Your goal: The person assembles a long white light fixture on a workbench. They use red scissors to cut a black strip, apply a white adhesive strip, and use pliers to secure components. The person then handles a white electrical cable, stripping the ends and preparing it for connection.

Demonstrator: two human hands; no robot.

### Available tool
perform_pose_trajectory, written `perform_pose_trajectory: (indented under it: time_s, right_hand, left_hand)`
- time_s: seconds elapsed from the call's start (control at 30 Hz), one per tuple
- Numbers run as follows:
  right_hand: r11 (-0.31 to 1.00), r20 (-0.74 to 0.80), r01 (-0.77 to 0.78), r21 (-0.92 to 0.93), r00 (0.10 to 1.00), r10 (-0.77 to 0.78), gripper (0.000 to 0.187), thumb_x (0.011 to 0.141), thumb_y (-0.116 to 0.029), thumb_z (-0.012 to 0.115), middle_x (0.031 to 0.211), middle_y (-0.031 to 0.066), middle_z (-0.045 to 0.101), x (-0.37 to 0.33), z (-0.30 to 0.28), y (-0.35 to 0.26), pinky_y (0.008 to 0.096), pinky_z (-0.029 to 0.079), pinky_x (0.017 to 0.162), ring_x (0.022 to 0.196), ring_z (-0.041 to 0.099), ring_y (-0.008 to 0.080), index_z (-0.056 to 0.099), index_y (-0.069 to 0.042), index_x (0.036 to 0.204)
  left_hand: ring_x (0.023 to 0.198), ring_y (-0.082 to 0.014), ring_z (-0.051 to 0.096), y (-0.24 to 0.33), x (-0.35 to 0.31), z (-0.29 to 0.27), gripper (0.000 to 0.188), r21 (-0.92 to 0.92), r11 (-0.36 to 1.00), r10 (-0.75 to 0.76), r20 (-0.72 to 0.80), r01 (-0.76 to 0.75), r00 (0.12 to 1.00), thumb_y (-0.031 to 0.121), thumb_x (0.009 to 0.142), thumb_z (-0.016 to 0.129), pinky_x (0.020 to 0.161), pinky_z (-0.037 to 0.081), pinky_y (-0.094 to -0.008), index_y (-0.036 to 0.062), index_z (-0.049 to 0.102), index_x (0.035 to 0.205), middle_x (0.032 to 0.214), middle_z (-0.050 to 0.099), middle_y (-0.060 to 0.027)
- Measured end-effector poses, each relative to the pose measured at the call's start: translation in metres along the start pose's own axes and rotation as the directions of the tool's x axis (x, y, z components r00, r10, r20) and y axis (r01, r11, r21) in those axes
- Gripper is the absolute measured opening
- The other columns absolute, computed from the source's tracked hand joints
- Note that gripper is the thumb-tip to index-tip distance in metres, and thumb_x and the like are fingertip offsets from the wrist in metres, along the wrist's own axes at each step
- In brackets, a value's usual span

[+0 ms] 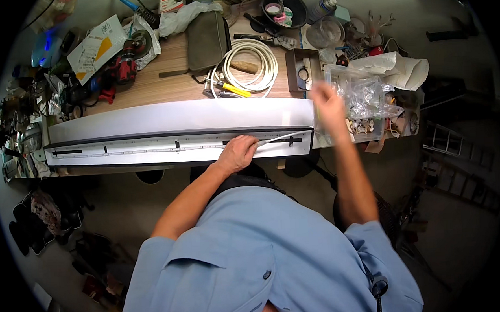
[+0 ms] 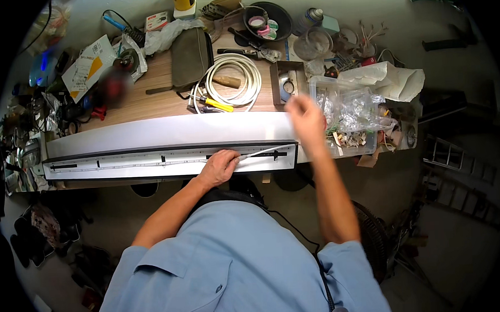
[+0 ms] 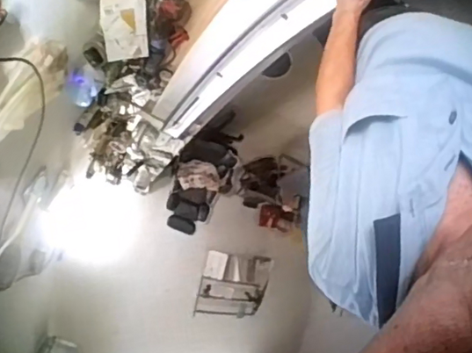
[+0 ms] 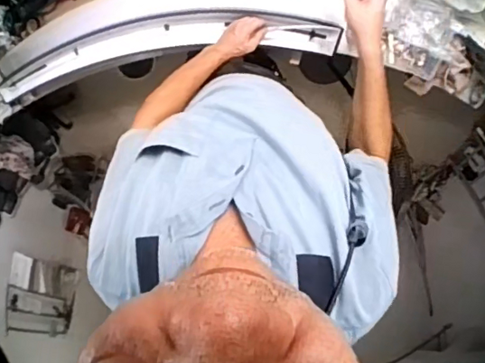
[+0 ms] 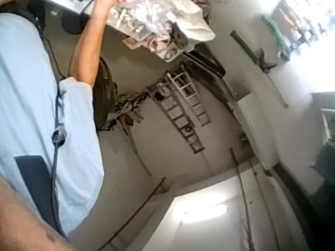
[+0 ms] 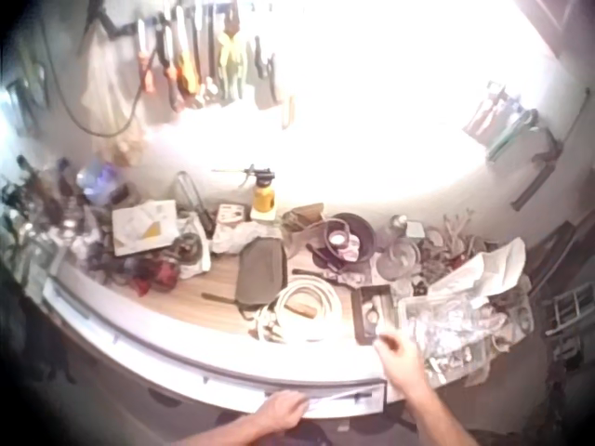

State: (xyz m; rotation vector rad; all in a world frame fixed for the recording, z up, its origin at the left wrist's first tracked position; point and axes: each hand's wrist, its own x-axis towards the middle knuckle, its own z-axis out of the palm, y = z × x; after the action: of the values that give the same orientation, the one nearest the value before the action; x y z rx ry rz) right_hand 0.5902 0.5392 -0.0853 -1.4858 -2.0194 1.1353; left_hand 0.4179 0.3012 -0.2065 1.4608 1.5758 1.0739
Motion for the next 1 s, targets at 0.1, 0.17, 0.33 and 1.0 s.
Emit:
perform_pose_trajectory:
  time_s: [0.1, 0.17, 0.33, 1.0]
  right_hand:
    - [0.949, -0.023, -0.096, -0.3, 0.995, 0.093, 0.043, 0.09, -0.027, 0.067, 0.116, 0.0257, 0.069, -0.081, 0.034, 0.027, 0.0466, 0.049, 0.098, 0.113, 0.064, 0.0427, 0.064, -0.001, 0.125]
    - [0.943, -0.037, -0.16, -0.291, 0.987, 0.156, 0.043, 0.091, -0.029, 0.066, 0.115, 0.0255, 0.069, -0.107, 0.038, 0.04, 0.0475, 0.05, 0.095, 0.11, 0.065, 0.0431, 0.063, -0.001, 0.124]
    - [0.803, 0.208, -0.126, -0.583, 0.932, 0.297, 0.039, 0.094, -0.041, 0.062, 0.1, 0.0247, 0.072, -0.113, 0.004, 0.03, 0.049, 0.053, 0.085, 0.095, 0.067, 0.0443, 0.071, -0.007, 0.11]
    - [0.818, -0.043, -0.219, 0.532, 0.958, 0.285, 0.028, 0.101, -0.012, 0.06, 0.096, 0.0121, 0.073, -0.178, 0.006, 0.003, 0.0276, 0.059, 0.071, 0.08, 0.07, 0.0152, 0.067, 0.01, 0.117]
  left_hand:
    - [0.097, -0.0377, 0.064, 0.001, -0.002, -0.004, 0.017, -0.047, 0.999, -0.025, 0.022, 0.026, 0.999, 0.015, 0.094, 0.06, 0.088, 0.051, -0.0457, 0.0012, 0.068, 0.102, 0.1, 0.069, -0.0186]
    - [0.098, -0.0383, 0.064, 0.001, -0.002, -0.002, 0.018, -0.016, 1.0, -0.013, 0.067, 0.014, 0.998, 0.015, 0.094, 0.06, 0.089, 0.051, -0.046, 0.0014, 0.068, 0.102, 0.101, 0.069, -0.0189]
    - [0.095, -0.0394, 0.063, -0.012, 0.001, -0.001, 0.02, 0.035, 0.998, -0.063, 0.172, 0.058, 0.983, 0.017, 0.097, 0.057, 0.086, 0.05, -0.0462, 0.0012, 0.066, 0.105, 0.097, 0.067, -0.0199]
    - [0.106, -0.0365, 0.063, 0.092, 0.037, 0.029, 0.039, 0.037, 0.918, 0.396, -0.026, -0.395, 0.918, 0.014, 0.094, 0.066, 0.092, 0.05, -0.042, 0.0043, 0.06, 0.131, 0.116, 0.067, -0.0182]
